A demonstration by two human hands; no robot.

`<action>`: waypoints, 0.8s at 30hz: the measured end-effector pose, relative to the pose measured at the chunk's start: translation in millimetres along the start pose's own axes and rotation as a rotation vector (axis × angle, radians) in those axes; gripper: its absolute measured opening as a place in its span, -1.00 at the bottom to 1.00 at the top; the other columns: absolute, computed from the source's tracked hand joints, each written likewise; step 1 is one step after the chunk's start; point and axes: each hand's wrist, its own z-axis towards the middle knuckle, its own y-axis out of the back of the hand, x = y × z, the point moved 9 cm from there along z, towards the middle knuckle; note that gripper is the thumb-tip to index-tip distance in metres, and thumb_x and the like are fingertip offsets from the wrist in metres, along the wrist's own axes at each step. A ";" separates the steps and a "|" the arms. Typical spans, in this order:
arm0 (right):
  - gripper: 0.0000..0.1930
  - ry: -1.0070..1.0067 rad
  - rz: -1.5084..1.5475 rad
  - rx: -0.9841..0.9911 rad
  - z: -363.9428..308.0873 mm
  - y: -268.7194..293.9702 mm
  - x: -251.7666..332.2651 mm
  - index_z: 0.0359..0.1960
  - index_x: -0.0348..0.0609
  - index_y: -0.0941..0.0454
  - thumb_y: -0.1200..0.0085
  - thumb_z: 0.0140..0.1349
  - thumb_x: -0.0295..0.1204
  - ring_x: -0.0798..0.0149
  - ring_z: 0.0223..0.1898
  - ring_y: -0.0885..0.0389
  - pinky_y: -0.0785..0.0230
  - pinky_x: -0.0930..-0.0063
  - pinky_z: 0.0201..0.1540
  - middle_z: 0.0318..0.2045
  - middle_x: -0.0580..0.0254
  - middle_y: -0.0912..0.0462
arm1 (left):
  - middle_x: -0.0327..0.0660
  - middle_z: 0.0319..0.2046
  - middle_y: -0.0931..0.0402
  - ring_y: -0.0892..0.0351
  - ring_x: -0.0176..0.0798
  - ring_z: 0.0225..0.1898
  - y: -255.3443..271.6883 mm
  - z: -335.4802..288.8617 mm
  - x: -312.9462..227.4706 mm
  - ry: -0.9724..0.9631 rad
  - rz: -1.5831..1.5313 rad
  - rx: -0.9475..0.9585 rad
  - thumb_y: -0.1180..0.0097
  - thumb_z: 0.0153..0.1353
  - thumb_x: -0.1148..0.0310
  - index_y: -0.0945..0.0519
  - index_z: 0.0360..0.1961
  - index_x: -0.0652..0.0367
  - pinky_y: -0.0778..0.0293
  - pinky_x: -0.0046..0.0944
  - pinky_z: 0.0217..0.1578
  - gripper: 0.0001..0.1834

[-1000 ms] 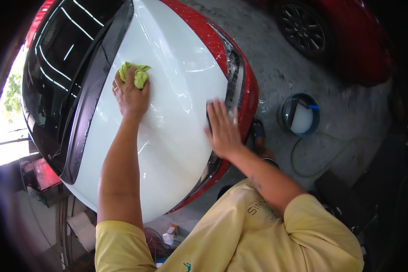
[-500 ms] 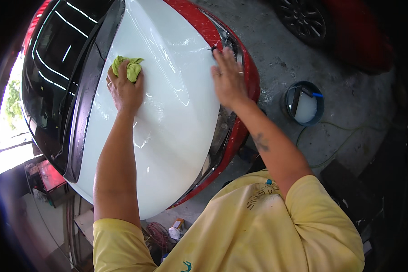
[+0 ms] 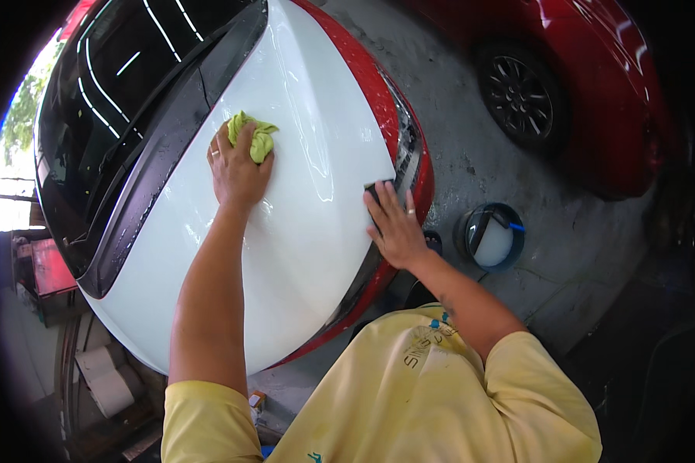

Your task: The person uses a small sanding block and a yellow cloth to wet-sand and wipe the white hood of a red car, periodically rinsing the tool in a blue bucket of water.

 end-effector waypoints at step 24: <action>-0.33 0.041 0.408 0.017 359.0 81.0 -82.7 0.68 0.06 -0.15 0.28 0.69 0.07 -0.10 0.70 -0.06 0.10 -0.20 0.69 0.69 -0.07 -0.10 | 0.15 0.43 -0.31 -0.31 0.31 0.45 -15.0 17.0 -4.5 -0.016 0.045 0.021 -0.41 0.25 0.18 -0.58 0.35 -0.06 -0.26 0.23 0.47 -0.37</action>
